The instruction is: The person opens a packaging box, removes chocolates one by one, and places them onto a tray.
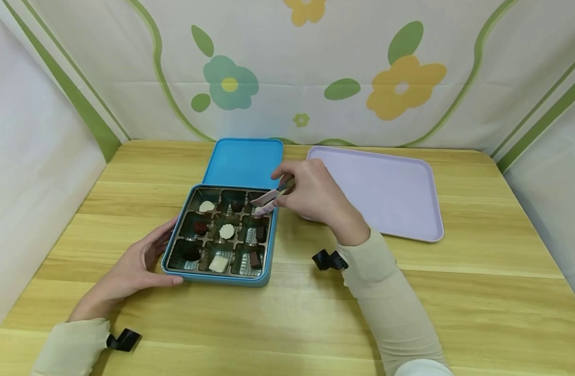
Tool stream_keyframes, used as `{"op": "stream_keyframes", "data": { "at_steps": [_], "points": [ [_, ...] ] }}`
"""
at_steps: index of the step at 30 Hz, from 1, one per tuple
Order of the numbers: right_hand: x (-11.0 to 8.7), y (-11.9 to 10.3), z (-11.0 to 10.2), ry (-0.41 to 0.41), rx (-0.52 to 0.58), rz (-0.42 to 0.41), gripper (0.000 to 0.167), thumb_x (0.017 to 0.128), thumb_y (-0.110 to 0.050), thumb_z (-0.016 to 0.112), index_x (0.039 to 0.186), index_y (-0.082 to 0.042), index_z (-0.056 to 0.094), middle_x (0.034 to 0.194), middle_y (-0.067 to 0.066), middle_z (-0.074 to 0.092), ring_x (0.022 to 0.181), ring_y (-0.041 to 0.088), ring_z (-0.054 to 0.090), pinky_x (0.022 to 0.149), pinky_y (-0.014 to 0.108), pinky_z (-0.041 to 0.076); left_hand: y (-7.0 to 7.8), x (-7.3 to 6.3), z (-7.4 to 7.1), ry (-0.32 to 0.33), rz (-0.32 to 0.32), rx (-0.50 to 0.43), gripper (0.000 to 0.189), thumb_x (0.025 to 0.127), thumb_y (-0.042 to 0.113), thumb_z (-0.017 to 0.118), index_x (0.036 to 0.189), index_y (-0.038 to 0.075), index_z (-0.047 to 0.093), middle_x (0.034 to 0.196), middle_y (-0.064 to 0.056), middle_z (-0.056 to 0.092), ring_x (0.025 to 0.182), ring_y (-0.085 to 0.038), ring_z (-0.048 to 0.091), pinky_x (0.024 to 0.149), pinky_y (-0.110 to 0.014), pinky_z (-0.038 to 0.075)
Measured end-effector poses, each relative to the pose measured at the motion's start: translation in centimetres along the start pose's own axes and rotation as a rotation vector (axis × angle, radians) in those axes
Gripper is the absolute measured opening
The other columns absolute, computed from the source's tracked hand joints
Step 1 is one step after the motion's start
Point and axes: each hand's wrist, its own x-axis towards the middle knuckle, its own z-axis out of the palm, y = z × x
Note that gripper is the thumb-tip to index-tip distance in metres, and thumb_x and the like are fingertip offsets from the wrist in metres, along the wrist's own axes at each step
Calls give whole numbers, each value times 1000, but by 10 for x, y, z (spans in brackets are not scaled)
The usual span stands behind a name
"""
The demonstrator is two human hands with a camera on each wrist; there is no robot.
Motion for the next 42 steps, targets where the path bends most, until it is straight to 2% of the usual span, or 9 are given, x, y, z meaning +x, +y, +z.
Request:
{"op": "stream_keyframes", "data": {
  "at_steps": [6,13,21,24,29,32,36,42],
  "points": [
    [-2,9,-8,27,53,-2,27,82,-11,94,105,-13,81,97,6,81,89,19,75,81,36,59,1,0,1,-1,-9,4,119,77,1,95,172,24,27,173,-17,37,141,3,50,113,-8,40],
    [-6,24,-18,71,179,93,22,82,-13,95,100,-12,82,101,10,81,84,16,75,75,25,61,0,0,0,-1,-5,6,119,78,0,95,172,24,27,173,-17,37,142,3,49,113,-7,40],
    [-14,41,-22,83,279,178,25,82,-16,96,103,-12,83,103,11,81,81,16,75,74,24,61,-6,-2,3,-5,-1,9,120,78,2,96,172,26,27,172,-17,39,139,1,53,113,-8,42],
    [-20,48,-26,90,305,192,28,83,-19,95,106,-11,83,103,8,80,83,15,74,75,22,61,-7,-4,3,-9,1,3,119,78,1,95,172,25,27,172,-18,38,140,1,52,113,-8,42],
    [-26,57,-35,155,392,198,32,83,-14,95,111,-6,82,98,-3,81,85,13,76,77,22,63,-6,-4,1,-8,13,1,119,78,-1,94,172,23,26,173,-19,35,142,3,49,113,-8,41],
    [-28,63,-40,212,443,213,31,81,-10,95,110,-7,83,97,-11,81,86,10,76,78,21,63,-6,-3,0,-6,17,5,118,78,-1,94,172,23,27,174,-19,35,143,4,48,113,-8,41],
    [-30,73,-45,264,506,242,29,81,-6,95,107,-11,84,101,-14,81,86,6,77,80,20,63,-6,-2,0,0,22,5,119,77,-2,94,172,22,27,173,-19,36,143,4,48,113,-9,42],
    [-35,88,-52,307,472,301,30,82,-12,96,110,-13,84,102,-19,79,87,3,75,80,18,60,-6,-2,0,3,22,0,119,77,-3,94,172,21,28,172,-20,37,143,3,49,112,-9,43]
  ]
}}
